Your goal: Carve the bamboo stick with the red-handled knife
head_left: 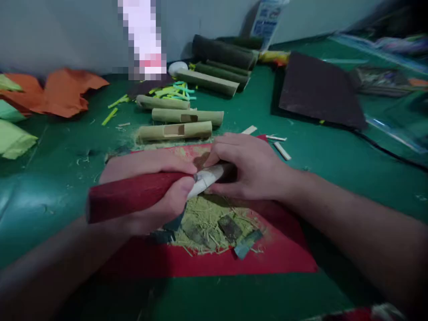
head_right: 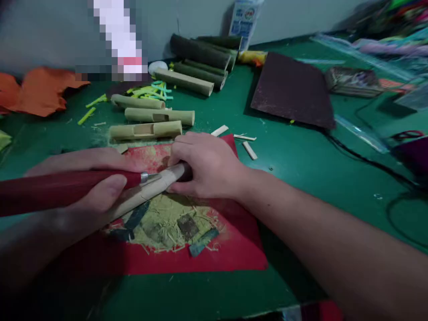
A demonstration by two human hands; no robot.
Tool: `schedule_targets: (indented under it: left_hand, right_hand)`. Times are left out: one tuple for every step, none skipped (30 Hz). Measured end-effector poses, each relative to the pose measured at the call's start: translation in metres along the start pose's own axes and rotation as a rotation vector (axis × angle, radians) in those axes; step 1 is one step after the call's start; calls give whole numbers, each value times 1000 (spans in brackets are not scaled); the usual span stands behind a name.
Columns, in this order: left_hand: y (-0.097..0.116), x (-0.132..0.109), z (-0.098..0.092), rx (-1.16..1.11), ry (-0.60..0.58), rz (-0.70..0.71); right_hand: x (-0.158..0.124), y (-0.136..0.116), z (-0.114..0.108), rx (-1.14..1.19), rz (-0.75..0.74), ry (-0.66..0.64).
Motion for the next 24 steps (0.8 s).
schedule_targets:
  left_hand:
    - [0, 0, 0, 6, 6, 0]
    - [0, 0, 0, 11, 11, 5]
    - [0, 0, 0, 15, 15, 13]
    - [0, 0, 1, 19, 18, 27]
    - [1, 0, 1, 19, 20, 49]
    - [2, 0, 1, 21, 21, 73]
    - [3, 0, 1, 25, 21, 95]
    - [4, 0, 0, 29, 27, 116]
    - [6, 0, 0, 36, 30, 135]
    - [7, 0, -1, 47, 29, 147]
    - [9, 1, -1, 60, 30, 155]
    - [11, 2, -2, 73, 32, 157]
    - [12, 2, -2, 86, 32, 155]
    - [13, 2, -3, 95, 38, 146]
    - [14, 2, -3, 97, 49, 138]
    - [14, 2, -4, 95, 63, 131]
    - [13, 1, -4, 90, 65, 127]
    - [12, 0, -4, 81, 68, 122]
    - [10, -2, -4, 71, 65, 123]
    - [8, -4, -4, 63, 48, 128]
    - [5, -6, -7, 46, 71, 120]
    - [4, -8, -5, 53, 15, 148]
    - [1, -11, -6, 66, 19, 139]
    - [-1, -13, -8, 69, 27, 129]
  right_hand:
    - [0, 0, 0, -1, 1, 5]
    - [0, 0, 0, -1, 1, 9]
    - [1, 0, 0, -1, 1, 11]
    - [1, 0, 0, -1, 0, 12]
    - [1, -1, 0, 0, -3, 11]
    - [1, -1, 1, 1, -5, 11]
    - [1, 0, 1, 2, -5, 8]
    - [1, 0, 1, 3, -4, 6]
    - [1, 0, 1, 3, -2, 4]
    - [0, 0, 1, 4, -2, 4]
    - [0, 1, 1, 5, -4, 4]
    - [0, 1, 1, 5, -9, 4]
    - [0, 1, 1, 4, -14, 2]
    - [0, 1, 2, 4, -22, 0]
    - [0, 1, 2, 5, -30, -2]
    - [0, 1, 2, 6, -37, -5]
    - [0, 0, 2, 7, -43, -9]
    - [0, 0, 2, 10, -49, -13]
    - [1, 0, 2, 12, -51, -16]
    - [1, 0, 2, 13, -49, -17]
    - [1, 0, 2, 12, -45, -20]
    - [1, -1, 2, 12, -41, -22]
    - [1, -1, 2, 11, -37, -23]
    - [1, -1, 2, 10, -33, -23]
Point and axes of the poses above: each hand's wrist, its own x-axis towards the middle knuckle, its own z-axis out of the palm, y = z × x, the point moved 5 cm from there along x, towards the middle knuckle, and after that the axes turned 14 degrees about -y, right-handed, at the moved point
